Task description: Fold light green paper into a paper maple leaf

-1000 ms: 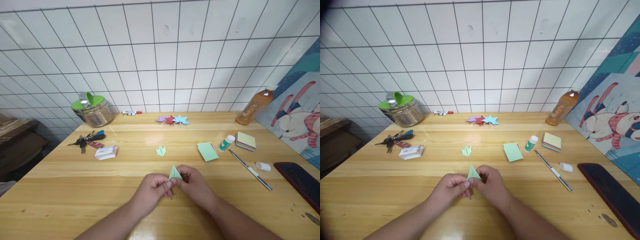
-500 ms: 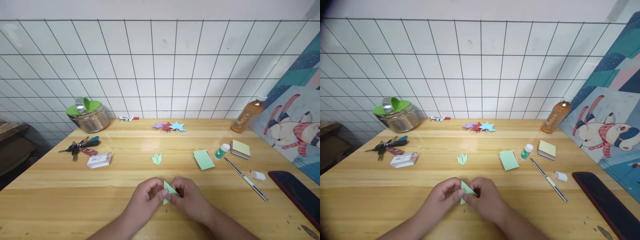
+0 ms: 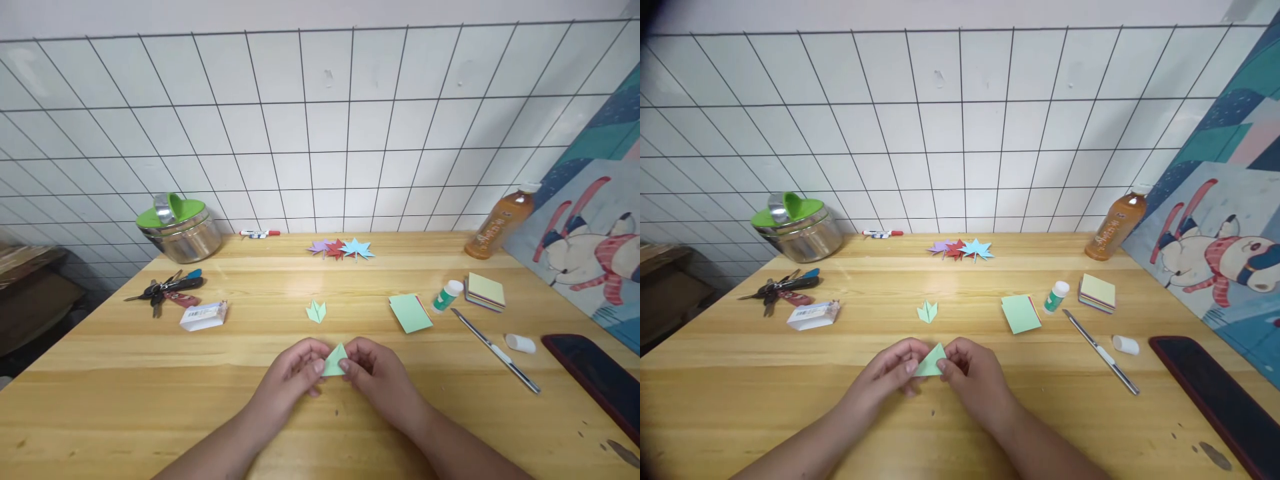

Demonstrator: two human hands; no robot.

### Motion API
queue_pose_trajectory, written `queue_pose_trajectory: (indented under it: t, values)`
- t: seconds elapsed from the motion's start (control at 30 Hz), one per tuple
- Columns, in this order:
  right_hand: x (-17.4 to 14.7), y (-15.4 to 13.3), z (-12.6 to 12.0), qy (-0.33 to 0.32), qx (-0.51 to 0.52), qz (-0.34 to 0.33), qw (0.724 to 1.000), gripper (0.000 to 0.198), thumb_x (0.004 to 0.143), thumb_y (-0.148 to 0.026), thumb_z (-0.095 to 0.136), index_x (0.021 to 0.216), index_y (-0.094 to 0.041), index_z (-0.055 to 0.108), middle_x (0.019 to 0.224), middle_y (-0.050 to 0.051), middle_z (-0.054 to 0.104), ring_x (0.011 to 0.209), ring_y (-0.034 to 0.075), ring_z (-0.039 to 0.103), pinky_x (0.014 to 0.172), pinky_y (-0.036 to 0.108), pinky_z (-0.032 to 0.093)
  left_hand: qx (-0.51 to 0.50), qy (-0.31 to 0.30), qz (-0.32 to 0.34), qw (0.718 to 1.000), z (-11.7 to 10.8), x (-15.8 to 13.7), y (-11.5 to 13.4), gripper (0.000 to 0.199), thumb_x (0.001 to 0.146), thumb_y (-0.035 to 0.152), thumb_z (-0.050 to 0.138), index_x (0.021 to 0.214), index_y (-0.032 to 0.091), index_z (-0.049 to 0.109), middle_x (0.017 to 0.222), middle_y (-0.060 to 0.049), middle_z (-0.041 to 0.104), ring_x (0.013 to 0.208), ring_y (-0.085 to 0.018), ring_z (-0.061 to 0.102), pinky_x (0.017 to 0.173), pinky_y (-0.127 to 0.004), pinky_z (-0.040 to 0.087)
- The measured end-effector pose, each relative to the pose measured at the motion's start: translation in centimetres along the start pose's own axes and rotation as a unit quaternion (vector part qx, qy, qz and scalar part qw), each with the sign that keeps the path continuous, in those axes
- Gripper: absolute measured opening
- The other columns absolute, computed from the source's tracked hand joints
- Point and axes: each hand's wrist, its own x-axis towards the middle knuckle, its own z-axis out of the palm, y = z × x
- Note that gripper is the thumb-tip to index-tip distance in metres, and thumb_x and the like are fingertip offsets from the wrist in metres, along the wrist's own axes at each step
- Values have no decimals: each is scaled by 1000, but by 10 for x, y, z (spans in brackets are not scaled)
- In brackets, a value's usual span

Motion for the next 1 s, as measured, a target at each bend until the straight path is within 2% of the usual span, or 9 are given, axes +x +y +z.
queue_pose_trajectory:
  t: [0.17,0.27,0.37,0.53,0.63,0.73,0.83,0.9,1.0]
  values:
    - [-1,1,-1,49,-27,-22,998,30,77,-31,56,105,-22,52,65,-4,52,59,12,49,53,22,38,120,5,-21,993,3,1,-3,32,78,38,55,60,12,59,57,0,54,56,-11,47,56,-21,34]
    - [-2,-2,-2,40,-31,-18,999,18,78,-35,55,86,-19,58,68,-1,56,63,13,51,56,23,40,82,5,-44,996,3,1,-4,32,75,40,57,63,12,64,55,-1,58,53,-11,48,54,-21,35]
    - [-2,-5,-2,31,-50,-19,998,25,79,-37,52,65,-17,55,61,-1,54,56,11,47,53,22,37,59,-6,-61,996,2,0,-3,32,74,41,59,71,11,68,56,-3,61,51,-11,49,54,-22,37]
    - [-1,-4,-5,60,-134,-49,988,24,80,-34,52,61,-18,52,55,-3,50,53,10,42,50,21,32,72,15,-10,997,5,-1,-1,25,76,37,58,77,13,65,68,-4,64,59,-12,52,58,-22,39]
    - [-1,-2,-6,55,-161,-61,984,24,81,-34,50,63,-18,54,56,-3,50,52,10,43,49,22,32,71,35,-22,997,6,1,-3,24,74,37,60,68,13,61,62,-3,61,54,-11,49,55,-21,38]
    - [-3,-1,-5,48,-146,-83,985,16,79,-33,54,87,-20,59,74,1,59,66,13,52,54,22,39,53,42,-45,997,6,3,-6,23,74,36,60,70,13,59,61,-1,59,51,-10,48,53,-21,38]
    - [-6,-3,-3,44,-168,-117,978,55,68,-31,66,119,-26,45,104,4,57,90,17,53,68,26,45,69,35,-12,997,5,4,-10,20,75,33,58,69,14,59,58,1,55,52,-10,46,53,-20,36]
    - [-8,-5,-2,36,-207,-130,969,63,65,-29,68,123,-28,42,111,4,55,97,19,51,75,30,45,95,41,21,994,6,4,-14,16,74,30,60,70,15,60,61,1,56,57,-11,48,55,-21,36]
    - [-9,-5,-2,28,-247,-146,958,50,69,-23,62,116,-27,48,109,5,56,95,20,52,77,33,45,111,46,34,992,7,4,-17,14,71,28,63,77,15,63,72,-3,62,68,-15,54,62,-23,40]
